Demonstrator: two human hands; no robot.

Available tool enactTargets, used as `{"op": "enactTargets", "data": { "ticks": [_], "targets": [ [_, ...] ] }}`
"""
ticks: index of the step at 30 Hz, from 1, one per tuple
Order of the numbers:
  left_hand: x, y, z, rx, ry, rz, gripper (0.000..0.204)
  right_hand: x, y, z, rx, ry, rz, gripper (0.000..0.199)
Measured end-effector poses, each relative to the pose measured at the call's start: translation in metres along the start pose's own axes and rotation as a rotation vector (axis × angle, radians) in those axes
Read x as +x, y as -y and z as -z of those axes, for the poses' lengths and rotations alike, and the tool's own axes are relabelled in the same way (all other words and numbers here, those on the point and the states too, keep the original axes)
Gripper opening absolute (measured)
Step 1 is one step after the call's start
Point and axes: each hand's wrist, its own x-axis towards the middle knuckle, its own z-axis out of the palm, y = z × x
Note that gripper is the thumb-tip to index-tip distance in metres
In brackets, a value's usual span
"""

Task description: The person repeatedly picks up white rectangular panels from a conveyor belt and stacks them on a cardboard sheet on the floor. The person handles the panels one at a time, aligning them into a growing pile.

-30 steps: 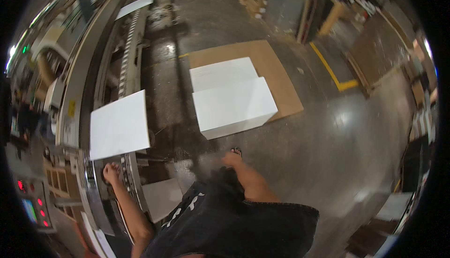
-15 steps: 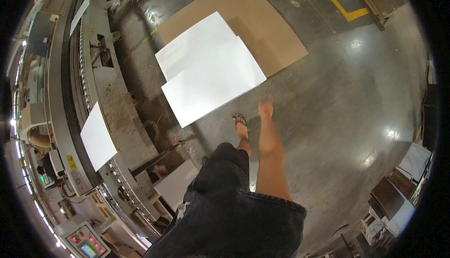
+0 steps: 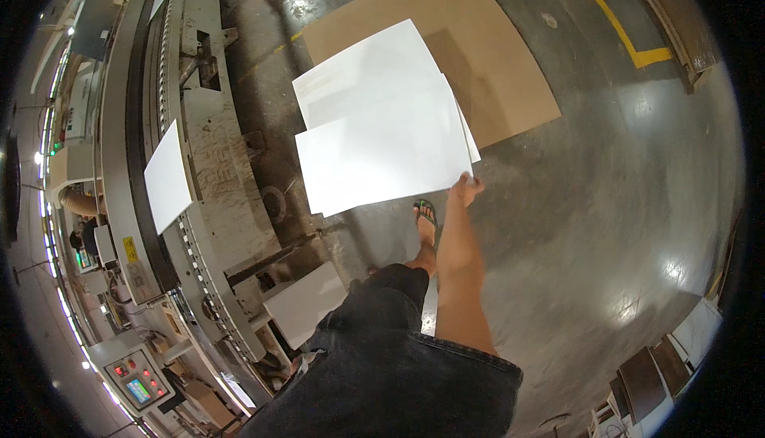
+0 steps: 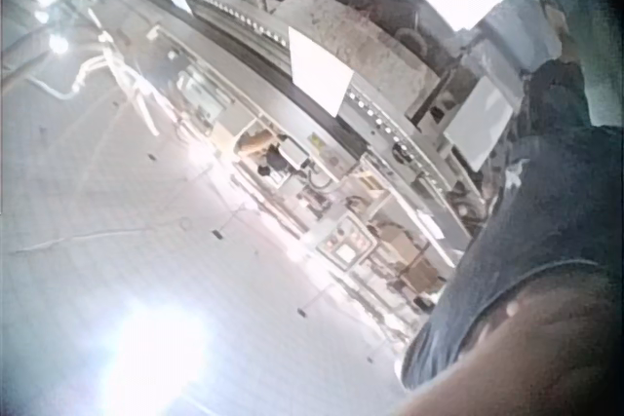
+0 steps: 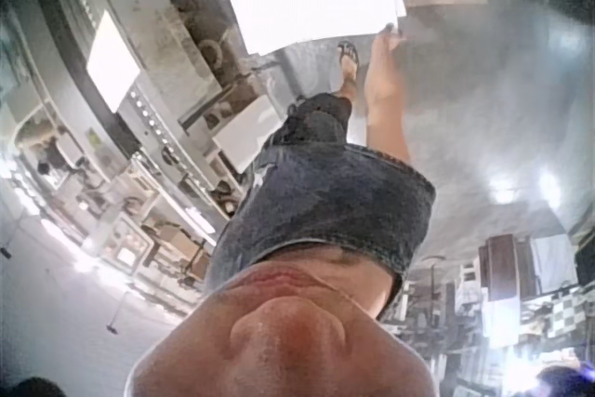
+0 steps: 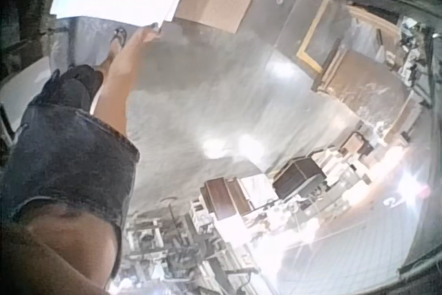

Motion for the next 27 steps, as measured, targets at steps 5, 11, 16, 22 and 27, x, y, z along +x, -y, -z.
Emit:
{"op": "enactTargets", "data": {
  "ticks": [5,11,16,22,27],
  "targets": [
    [0.025,-0.066,-0.013,-0.141,0.067,-0.092,0.043,-0.016,-0.078,0.056,0.247,0.234,-0.162,0.05],
    [0.07,-0.199,-0.093,-0.268,0.235,-0.178,0.057,-0.063,-0.1,0.14,0.223,0.205,-0.196,0.053],
    [0.086,-0.278,-0.197,-0.464,0.545,-0.052,0.052,-0.11,-0.062,0.227,0.219,0.538,-0.19,0.037],
    [0.076,-0.341,-0.277,-0.794,0.508,-0.231,0.03,-0.118,-0.022,0.267,-0.149,0.738,0.191,0.011],
    [0.046,-0.329,-0.227,-0.83,0.467,-0.275,0.046,-0.103,0.002,0.247,-0.249,0.816,-0.219,0.037]
  ]
}}
